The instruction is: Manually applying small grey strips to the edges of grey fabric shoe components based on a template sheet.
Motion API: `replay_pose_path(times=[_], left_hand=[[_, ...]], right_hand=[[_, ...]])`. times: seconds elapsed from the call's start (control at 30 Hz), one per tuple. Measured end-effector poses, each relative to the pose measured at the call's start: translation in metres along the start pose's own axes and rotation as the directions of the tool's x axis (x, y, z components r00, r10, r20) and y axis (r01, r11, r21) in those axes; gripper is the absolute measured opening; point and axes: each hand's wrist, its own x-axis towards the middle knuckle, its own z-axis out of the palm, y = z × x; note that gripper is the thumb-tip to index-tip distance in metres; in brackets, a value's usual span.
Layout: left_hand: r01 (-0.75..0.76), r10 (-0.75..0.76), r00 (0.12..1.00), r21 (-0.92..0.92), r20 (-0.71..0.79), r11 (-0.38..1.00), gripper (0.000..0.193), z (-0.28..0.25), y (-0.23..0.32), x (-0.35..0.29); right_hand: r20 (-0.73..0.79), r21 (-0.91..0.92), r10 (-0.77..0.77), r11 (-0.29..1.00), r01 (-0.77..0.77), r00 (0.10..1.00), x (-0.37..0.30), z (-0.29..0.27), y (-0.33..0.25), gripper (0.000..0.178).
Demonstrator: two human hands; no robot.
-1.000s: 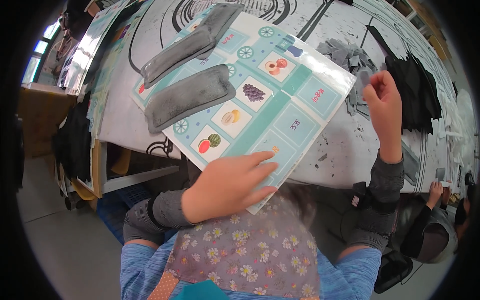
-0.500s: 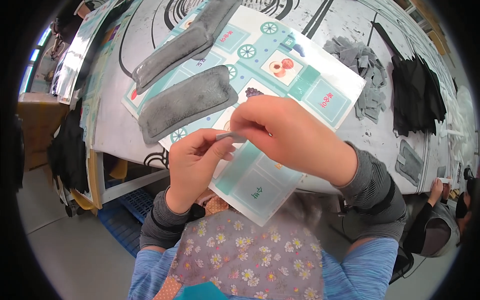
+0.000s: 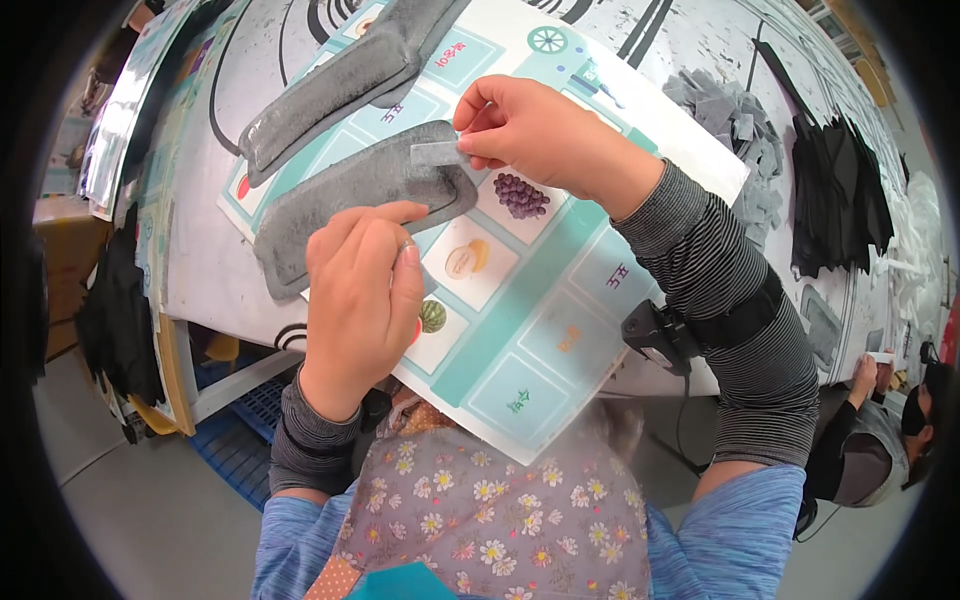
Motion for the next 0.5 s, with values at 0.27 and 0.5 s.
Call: replay_pose_path(times=[0.27,0.5], left_hand=[[-0.034,0.031,0.999,0.192,0.016,0.981,0.007,0.002,-0.009,0.008],[-0.045,0.038,0.998,0.180,0.042,0.983,0.008,0.012,-0.011,0.008]], right_hand=[[0.108,-0.228,-0.076,0.969,0.099,0.991,0.015,-0.012,0.004,0.016],[0.094,-0.323,-0.064,0.942,0.091,0.994,0.014,-0.005,0.002,0.019]])
